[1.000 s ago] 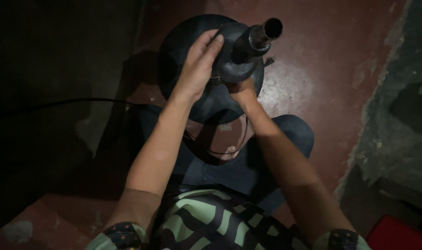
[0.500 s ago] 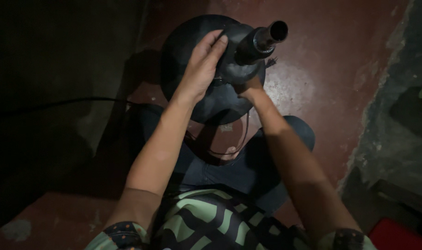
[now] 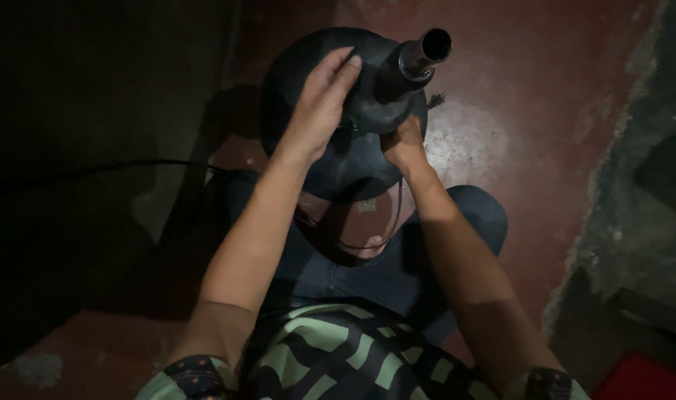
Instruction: The person disassembles and reassembles parts of an electric fan. They remove the front grille, unscrew and detach the motor housing, then reattach components using a screwdriver. Later, they work on the fan base on the floor, adjusting and securing parts.
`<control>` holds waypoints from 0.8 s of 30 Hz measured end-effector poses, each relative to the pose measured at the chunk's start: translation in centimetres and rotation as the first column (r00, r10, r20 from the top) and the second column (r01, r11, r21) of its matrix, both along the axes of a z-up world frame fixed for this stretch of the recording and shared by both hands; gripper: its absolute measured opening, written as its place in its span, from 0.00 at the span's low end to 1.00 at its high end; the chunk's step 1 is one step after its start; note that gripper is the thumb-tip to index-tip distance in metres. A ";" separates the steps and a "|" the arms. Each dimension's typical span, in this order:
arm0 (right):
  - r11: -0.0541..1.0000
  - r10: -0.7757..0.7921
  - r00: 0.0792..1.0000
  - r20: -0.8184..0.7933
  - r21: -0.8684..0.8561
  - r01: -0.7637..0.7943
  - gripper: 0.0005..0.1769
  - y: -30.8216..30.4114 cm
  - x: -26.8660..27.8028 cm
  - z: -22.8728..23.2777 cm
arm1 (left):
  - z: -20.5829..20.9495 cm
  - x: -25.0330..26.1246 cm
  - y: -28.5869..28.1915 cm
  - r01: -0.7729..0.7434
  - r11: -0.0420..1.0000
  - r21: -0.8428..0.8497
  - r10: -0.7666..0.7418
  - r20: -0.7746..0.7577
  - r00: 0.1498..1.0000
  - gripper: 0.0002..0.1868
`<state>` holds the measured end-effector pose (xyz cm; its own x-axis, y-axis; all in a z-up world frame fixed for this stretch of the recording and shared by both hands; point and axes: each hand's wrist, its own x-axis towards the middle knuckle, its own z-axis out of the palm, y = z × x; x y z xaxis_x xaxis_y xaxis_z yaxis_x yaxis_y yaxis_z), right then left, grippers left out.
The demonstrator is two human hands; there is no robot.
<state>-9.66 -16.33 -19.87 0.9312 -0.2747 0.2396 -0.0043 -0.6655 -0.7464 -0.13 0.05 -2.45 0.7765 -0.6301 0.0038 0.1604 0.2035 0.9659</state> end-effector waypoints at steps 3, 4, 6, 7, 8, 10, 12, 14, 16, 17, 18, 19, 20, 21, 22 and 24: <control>0.672 -0.060 0.995 0.078 0.740 -0.018 0.14 0.4 1.3 0.1 | -0.2 0.2 -0.1 0.000 1.000 -0.011 -0.001 -0.086 0.996 0.16; 0.541 -0.113 0.992 0.060 0.841 0.011 0.14 0.4 1.4 0.4 | -0.3 0.2 -0.1 0.009 1.000 -0.021 -0.010 -0.078 0.997 0.15; 0.235 -0.208 0.978 -0.001 0.971 0.051 0.15 0.1 1.4 1.5 | -0.1 0.2 -0.1 0.027 0.999 -0.039 -0.029 -0.060 0.998 0.15; 0.672 -0.191 0.980 0.053 0.735 0.092 0.18 -0.1 1.1 2.2 | 0.0 0.1 0.0 0.021 0.999 -0.033 -0.022 -0.050 0.998 0.15; 0.941 -0.153 0.984 0.093 0.316 0.117 0.22 -0.4 0.9 2.8 | 0.1 0.1 0.0 0.015 1.000 -0.028 -0.016 -0.040 0.999 0.15; 0.979 -0.116 0.989 0.088 -0.156 0.128 0.25 -0.6 0.6 3.6 | 0.2 -0.1 0.1 0.011 1.000 0.005 -0.011 -0.026 1.000 0.15; 0.985 -0.133 0.990 0.045 -0.103 0.137 0.23 -0.7 0.8 3.9 | 0.4 -0.2 0.2 0.011 0.998 0.062 -0.009 -0.019 1.000 0.15; 0.992 -0.121 0.989 0.083 -0.036 0.125 0.20 -0.6 1.1 3.9 | 0.5 -0.1 0.2 0.022 0.999 0.029 -0.021 -0.038 0.999 0.15; 0.992 -0.125 0.988 0.090 0.015 0.124 0.18 -0.5 1.2 3.6 | 0.6 0.0 0.1 0.024 1.000 0.013 -0.024 -0.050 0.998 0.15; 0.991 -0.135 0.988 0.077 0.031 0.133 0.17 -0.5 1.1 3.5 | 0.6 0.0 0.0 0.022 1.000 0.013 -0.021 -0.052 0.998 0.15; 0.989 -0.145 0.987 0.063 0.048 0.142 0.17 -0.6 1.1 3.4 | 0.7 0.0 -0.1 0.020 1.000 0.013 -0.019 -0.054 0.998 0.15; 0.991 -0.131 0.989 0.067 -0.011 0.132 0.17 -0.7 1.1 3.3 | 0.7 0.0 0.0 0.020 1.000 0.018 -0.019 -0.036 0.999 0.15; 0.990 -0.117 0.991 0.070 -0.070 0.122 0.17 -0.9 1.1 3.1 | 0.7 -0.1 0.0 0.020 1.000 0.023 -0.020 -0.018 1.000 0.15; 0.986 -0.104 0.992 0.071 -0.127 0.112 0.17 -0.9 1.1 3.0 | 0.7 -0.1 0.1 0.021 0.999 0.030 -0.021 -0.001 1.000 0.15; 0.978 -0.146 0.989 0.029 -0.149 0.149 0.17 -0.9 1.2 2.8 | 0.7 -0.1 0.2 0.019 0.999 0.049 -0.019 0.008 1.000 0.15; 0.956 -0.230 0.972 -0.053 -0.198 0.216 0.17 -0.9 1.0 2.4 | 0.6 -0.2 0.2 0.012 0.996 0.086 -0.014 0.024 1.000 0.15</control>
<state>-8.71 -17.23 -17.47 0.8685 -0.4337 0.2398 -0.2194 -0.7703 -0.5987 -0.29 0.29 -1.87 0.7685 -0.6390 -0.0314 0.1383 0.1180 0.9833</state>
